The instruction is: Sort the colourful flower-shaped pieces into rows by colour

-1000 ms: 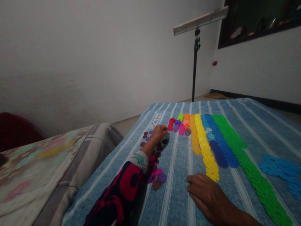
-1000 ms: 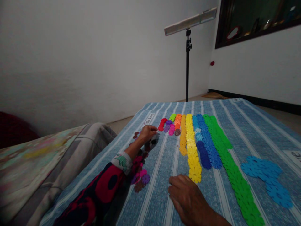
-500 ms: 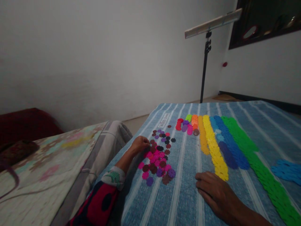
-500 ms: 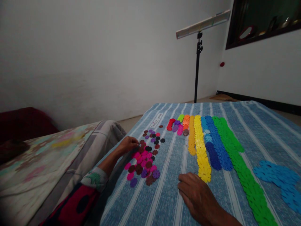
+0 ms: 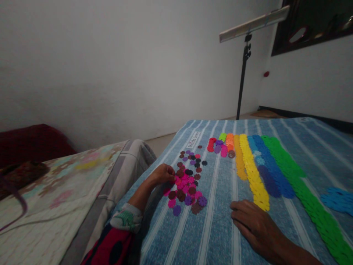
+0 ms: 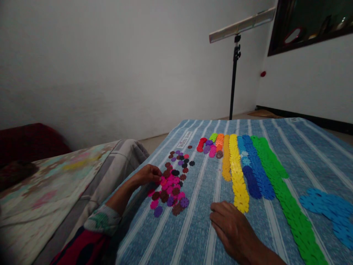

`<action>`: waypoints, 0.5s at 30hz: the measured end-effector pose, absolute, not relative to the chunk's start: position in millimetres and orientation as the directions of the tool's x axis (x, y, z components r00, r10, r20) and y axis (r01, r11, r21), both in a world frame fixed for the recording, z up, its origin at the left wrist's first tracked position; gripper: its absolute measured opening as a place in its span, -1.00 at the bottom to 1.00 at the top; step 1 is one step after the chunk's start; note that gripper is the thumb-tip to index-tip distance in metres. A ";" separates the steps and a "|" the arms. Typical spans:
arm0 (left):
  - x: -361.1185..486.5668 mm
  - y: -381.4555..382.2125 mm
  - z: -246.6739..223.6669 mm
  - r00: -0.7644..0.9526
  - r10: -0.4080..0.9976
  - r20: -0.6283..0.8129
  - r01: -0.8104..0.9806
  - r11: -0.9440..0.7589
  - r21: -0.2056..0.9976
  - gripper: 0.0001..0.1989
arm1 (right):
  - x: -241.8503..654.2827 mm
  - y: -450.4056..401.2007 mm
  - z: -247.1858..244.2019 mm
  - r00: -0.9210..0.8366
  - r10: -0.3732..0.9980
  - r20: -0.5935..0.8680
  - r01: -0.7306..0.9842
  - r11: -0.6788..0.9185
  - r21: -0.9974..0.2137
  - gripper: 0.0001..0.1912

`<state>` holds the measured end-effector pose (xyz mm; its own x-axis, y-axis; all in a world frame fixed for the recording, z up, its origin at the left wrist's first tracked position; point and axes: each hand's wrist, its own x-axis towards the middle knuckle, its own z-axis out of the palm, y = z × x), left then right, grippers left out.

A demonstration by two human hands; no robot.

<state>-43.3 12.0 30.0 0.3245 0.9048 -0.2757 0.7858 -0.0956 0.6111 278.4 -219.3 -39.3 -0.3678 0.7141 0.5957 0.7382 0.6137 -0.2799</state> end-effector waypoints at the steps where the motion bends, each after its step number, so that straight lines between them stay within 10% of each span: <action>1: -43.0 11.0 28.5 0.329 0.903 -0.276 0.780 -0.095 0.618 -0.83 | 278.6 -219.4 -39.6 -0.365 0.711 0.601 0.738 0.614 -0.278 -0.74; 15: -43.4 3.0 25.9 0.360 0.888 -0.288 0.741 -0.085 0.666 -0.77 | 278.6 -220.0 -42.3 -0.357 0.715 0.601 0.746 0.605 -0.278 -0.74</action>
